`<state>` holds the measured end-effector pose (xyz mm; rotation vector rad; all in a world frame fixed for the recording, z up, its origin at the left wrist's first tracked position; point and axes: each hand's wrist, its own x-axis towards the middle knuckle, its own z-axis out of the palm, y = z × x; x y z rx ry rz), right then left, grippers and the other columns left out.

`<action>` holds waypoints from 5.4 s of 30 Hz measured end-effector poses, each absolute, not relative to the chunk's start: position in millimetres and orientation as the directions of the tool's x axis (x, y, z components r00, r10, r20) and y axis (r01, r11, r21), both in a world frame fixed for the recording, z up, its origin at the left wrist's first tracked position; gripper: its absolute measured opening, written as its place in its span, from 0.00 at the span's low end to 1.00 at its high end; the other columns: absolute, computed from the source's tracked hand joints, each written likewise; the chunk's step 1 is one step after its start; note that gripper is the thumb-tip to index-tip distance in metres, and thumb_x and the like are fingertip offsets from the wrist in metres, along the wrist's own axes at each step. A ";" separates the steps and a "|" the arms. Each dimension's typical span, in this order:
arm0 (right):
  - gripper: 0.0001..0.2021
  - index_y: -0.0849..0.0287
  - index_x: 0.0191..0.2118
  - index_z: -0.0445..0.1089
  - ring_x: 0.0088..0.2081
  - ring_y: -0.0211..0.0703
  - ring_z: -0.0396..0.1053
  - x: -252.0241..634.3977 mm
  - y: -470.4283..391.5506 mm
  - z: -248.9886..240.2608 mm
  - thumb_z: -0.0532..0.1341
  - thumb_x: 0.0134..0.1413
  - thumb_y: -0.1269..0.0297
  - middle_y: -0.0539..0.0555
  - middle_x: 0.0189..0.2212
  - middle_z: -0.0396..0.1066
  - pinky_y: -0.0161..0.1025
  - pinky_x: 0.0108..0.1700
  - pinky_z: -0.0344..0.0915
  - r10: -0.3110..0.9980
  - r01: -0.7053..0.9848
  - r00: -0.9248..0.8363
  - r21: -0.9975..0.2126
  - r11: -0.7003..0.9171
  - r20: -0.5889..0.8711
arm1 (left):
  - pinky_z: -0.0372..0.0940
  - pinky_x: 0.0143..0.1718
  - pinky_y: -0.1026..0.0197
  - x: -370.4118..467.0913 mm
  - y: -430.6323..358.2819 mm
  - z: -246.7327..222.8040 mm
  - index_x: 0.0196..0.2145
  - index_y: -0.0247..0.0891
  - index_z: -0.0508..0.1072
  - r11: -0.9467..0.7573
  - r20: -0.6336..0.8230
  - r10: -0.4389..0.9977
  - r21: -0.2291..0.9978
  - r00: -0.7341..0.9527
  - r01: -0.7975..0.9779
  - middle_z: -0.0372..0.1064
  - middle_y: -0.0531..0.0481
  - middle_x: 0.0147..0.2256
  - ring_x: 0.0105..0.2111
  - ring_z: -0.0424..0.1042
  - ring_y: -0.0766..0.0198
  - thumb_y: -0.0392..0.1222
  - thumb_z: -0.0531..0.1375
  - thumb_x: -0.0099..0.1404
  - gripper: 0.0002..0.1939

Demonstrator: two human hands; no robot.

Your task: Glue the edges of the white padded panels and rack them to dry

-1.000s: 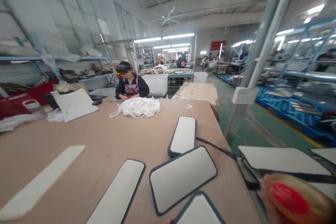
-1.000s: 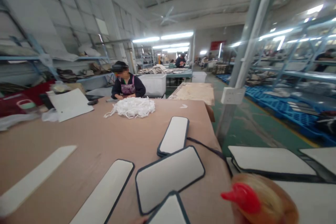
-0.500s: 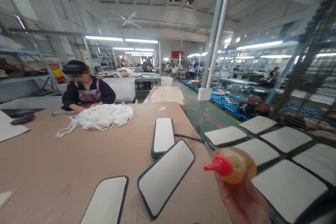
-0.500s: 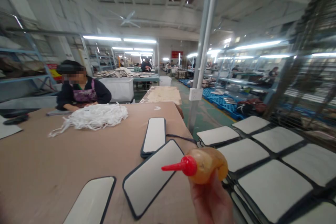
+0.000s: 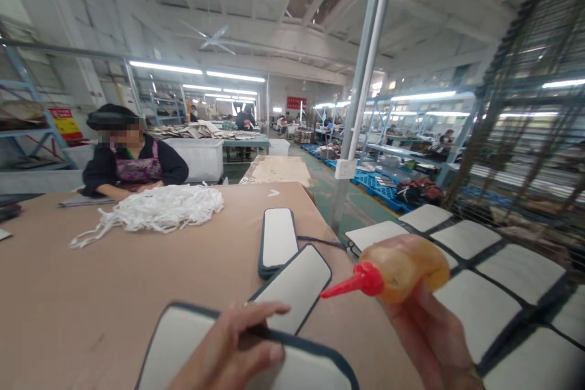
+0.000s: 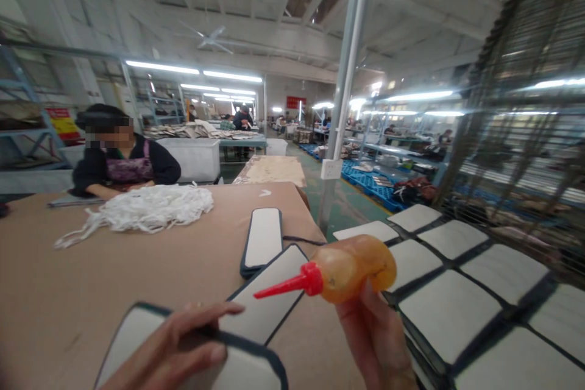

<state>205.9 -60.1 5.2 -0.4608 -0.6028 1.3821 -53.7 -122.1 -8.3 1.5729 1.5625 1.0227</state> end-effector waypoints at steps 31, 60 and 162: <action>0.27 0.50 0.45 0.75 0.34 0.44 0.76 195.1 18.4 13.5 0.75 0.32 0.65 0.50 0.36 0.79 0.37 0.39 0.73 0.796 -0.562 -0.495 -0.827 0.011 0.347 | 0.58 0.26 0.67 -78.5 -42.1 59.4 0.32 0.35 0.81 -0.184 -0.293 0.692 0.813 0.660 0.553 0.72 0.51 0.24 0.25 0.66 0.66 0.50 0.65 0.54 0.15; 0.28 0.42 0.46 0.72 0.38 0.51 0.75 214.5 10.0 -8.0 0.74 0.32 0.62 0.49 0.39 0.77 0.46 0.41 0.72 0.853 -0.552 -0.415 -0.833 0.040 0.317 | 0.47 0.22 0.65 -105.7 -47.0 53.2 0.25 0.34 0.74 -0.127 -0.238 0.812 0.819 0.533 0.560 0.58 0.56 0.21 0.23 0.54 0.70 0.47 0.62 0.57 0.13; 0.28 0.49 0.47 0.72 0.37 0.45 0.75 185.5 -17.1 -18.1 0.74 0.34 0.67 0.50 0.37 0.78 0.38 0.41 0.72 0.952 -0.595 0.100 -0.750 0.290 0.289 | 0.63 0.30 0.65 -128.7 -51.2 -45.1 0.35 0.37 0.74 0.262 -0.285 0.953 0.944 -0.098 -0.200 0.76 0.51 0.27 0.30 0.71 0.62 0.59 0.65 0.52 0.22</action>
